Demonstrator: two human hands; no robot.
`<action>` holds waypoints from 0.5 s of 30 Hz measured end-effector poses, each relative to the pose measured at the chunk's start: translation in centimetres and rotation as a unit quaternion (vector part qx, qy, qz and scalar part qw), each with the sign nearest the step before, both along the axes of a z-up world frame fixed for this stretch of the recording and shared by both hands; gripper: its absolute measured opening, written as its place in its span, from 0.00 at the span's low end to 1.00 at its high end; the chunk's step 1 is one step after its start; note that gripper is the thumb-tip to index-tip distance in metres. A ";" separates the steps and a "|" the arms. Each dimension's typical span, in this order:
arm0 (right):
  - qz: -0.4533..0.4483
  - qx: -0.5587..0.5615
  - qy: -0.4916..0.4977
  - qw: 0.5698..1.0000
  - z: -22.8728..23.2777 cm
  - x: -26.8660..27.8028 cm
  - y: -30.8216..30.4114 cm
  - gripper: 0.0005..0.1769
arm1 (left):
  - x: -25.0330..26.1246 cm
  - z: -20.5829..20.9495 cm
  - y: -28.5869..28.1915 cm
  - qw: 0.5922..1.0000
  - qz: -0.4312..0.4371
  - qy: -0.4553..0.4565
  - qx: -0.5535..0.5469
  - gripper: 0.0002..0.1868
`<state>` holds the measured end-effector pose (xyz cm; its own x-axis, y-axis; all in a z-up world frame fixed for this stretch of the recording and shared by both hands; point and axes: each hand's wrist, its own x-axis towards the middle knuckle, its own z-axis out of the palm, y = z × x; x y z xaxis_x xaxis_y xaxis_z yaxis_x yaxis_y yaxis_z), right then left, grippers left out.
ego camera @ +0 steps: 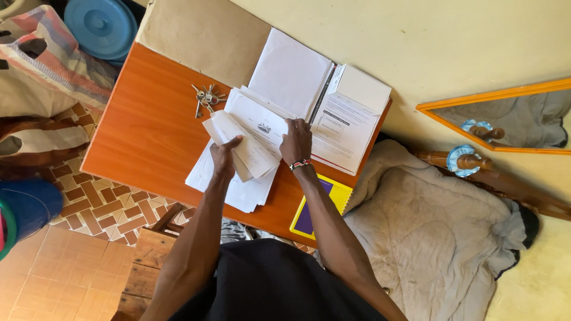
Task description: Sorting and organizing a stack of official-looking documents on a desk.
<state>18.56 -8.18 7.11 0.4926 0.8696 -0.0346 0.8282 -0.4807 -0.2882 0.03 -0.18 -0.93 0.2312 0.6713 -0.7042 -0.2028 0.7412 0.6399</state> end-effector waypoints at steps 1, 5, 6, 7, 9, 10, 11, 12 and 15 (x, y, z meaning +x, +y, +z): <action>0.002 0.001 -0.001 1.000 0.4 0.5 0.1 0.28 | 0.2 0.0 0.1 1.000 0.002 -0.001 0.001 0.33; -0.033 -0.026 0.061 0.997 0.2 0.4 -0.5 0.16 | -0.1 -0.1 -0.4 1.000 -0.009 0.000 0.001 0.33; -0.033 -0.040 0.073 0.996 -0.1 0.4 -0.4 0.12 | 0.0 -0.1 -0.1 1.000 -0.009 0.000 -0.001 0.33; -0.032 -0.038 0.073 0.996 -0.1 0.1 -0.4 0.12 | 0.0 0.2 0.1 1.000 -0.008 0.000 0.001 0.33; -0.037 -0.102 0.084 0.991 -0.2 -0.6 -0.6 0.08 | 0.0 0.7 -0.1 1.000 0.006 -0.027 0.006 0.34; -0.036 -0.103 0.084 0.990 1.0 -1.6 -0.6 0.08 | 0.0 0.8 0.0 1.000 0.007 -0.026 0.006 0.34; -0.012 -0.074 0.062 0.995 2.1 -2.6 -0.5 0.07 | -0.1 0.8 0.0 1.000 0.004 -0.023 0.005 0.34; 0.013 -0.046 0.040 0.998 3.2 -3.5 -0.6 0.06 | -0.1 0.8 -0.1 1.000 0.000 -0.020 0.004 0.34; 0.088 0.053 -0.003 0.995 3.5 -6.2 -1.3 0.04 | -0.1 1.0 0.1 0.999 0.010 -0.034 -0.001 0.32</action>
